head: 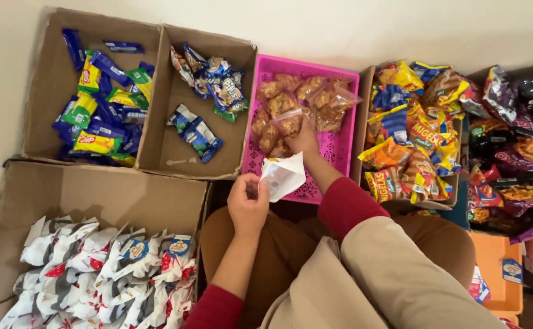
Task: Filling small white gift bags with various snack items like chips and cookies from surrounding boxes.
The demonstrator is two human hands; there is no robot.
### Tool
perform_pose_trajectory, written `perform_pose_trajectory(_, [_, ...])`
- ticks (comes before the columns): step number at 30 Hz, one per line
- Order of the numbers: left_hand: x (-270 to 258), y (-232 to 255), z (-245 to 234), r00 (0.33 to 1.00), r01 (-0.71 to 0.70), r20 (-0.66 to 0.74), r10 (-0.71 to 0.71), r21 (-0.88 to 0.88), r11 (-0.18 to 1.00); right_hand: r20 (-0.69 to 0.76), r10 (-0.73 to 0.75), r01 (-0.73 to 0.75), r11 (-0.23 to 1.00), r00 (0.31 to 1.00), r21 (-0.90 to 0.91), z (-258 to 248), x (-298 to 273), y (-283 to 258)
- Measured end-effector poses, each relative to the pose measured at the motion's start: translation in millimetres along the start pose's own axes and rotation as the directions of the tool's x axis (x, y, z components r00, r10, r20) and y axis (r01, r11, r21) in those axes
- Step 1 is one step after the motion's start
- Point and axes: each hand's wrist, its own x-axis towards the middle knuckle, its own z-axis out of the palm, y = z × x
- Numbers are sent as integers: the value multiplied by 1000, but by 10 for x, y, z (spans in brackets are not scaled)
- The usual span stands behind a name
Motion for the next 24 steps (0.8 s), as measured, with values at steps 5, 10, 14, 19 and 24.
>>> perform_pose_trajectory(5, [-18,-66,6,999,-39,-6,39,31,999,-70,-46,71,909,996,411,-35,-253,454])
perform_pose_trajectory(10, [-52,-30,4,993,-113,-28,117,95,989,-33,50,3,508,998,862,-811,-1305,285])
perform_pose_trajectory(14, [-104,-2,-23,969,-238,-28,246,164,957,5,-116,2,57,993,998,-1322,-1941,574])
perform_pose_trajectory(19, [-185,115,-85,940,-331,-30,341,179,927,94,-176,-126,-183,980,975,-1452,-2410,1202])
perform_pose_trajectory(24, [-525,416,-93,942,-335,93,323,163,928,-146,-232,150,0,962,989,-1547,-3024,1622])
